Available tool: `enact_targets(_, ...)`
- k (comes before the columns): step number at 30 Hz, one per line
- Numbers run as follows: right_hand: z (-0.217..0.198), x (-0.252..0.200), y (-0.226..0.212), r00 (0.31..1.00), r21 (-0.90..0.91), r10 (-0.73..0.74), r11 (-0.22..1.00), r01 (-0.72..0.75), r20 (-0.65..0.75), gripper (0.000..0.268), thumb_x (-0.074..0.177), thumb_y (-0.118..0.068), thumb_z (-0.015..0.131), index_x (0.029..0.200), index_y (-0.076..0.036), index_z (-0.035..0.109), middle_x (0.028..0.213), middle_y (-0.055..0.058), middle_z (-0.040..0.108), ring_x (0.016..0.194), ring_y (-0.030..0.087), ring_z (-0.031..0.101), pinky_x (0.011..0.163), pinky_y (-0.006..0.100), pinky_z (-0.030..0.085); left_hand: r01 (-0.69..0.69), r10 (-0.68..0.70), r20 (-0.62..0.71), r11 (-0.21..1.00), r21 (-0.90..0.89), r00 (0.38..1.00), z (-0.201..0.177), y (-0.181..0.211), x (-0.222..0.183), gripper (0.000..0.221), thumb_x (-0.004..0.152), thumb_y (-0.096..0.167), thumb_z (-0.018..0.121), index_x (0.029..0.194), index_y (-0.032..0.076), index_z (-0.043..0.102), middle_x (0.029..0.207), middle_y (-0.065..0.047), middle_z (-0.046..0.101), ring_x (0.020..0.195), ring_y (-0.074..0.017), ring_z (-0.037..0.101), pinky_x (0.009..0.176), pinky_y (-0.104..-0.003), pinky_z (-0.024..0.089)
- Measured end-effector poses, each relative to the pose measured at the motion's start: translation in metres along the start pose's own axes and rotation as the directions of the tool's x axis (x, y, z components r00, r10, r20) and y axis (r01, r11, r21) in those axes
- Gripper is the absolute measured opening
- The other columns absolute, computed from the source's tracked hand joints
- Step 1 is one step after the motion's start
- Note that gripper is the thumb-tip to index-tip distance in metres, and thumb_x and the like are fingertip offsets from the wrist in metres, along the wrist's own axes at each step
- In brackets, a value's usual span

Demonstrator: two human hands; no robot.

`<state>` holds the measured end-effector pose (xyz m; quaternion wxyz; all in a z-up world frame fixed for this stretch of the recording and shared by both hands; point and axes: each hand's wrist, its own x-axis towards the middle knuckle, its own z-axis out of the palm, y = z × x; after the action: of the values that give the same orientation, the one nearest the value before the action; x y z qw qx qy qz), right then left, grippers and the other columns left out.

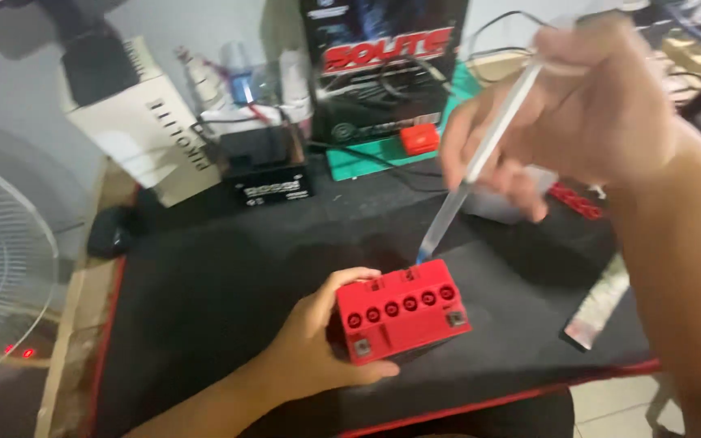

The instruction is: Filling the cells of a battery casing with liquid using a syringe

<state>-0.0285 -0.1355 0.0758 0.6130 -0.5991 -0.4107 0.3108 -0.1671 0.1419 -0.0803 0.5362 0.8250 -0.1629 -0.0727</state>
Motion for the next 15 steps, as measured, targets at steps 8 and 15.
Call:
enact_targets(8, 0.027, 0.052, 0.020, 0.983, 0.000, 0.008, 1.000, -0.008, 0.182, 0.073, 0.096, -0.053, 0.035, 0.083, 0.008, 0.073, 0.093, 0.029, 0.071, 0.052, 0.025, 0.052, 0.032, 0.035, 0.059, 0.029, -0.023, 0.089, 0.997, -0.070, 0.996, -0.006, 0.006, 0.004, 0.093, 0.056, 0.031, 0.091, 0.139, 0.013, 0.052, 0.110, -0.002, 0.079, 0.099, -0.0129, 0.075, 0.088, -0.028, 0.057)
enact_targets(15, 0.029, 0.057, 0.026, 0.982, 0.018, 0.055, 0.998, -0.059, 0.179, 0.072, 0.091, -0.059, 0.043, 0.078, 0.005, 0.073, 0.090, 0.029, 0.073, 0.047, 0.024, 0.050, 0.029, 0.036, 0.058, 0.027, -0.016, 0.134, 0.997, -0.077, 0.991, -0.009, 0.007, 0.002, 0.090, 0.060, 0.034, 0.089, 0.138, 0.015, 0.049, 0.110, 0.000, 0.076, 0.098, -0.0148, 0.075, 0.089, -0.029, 0.056)
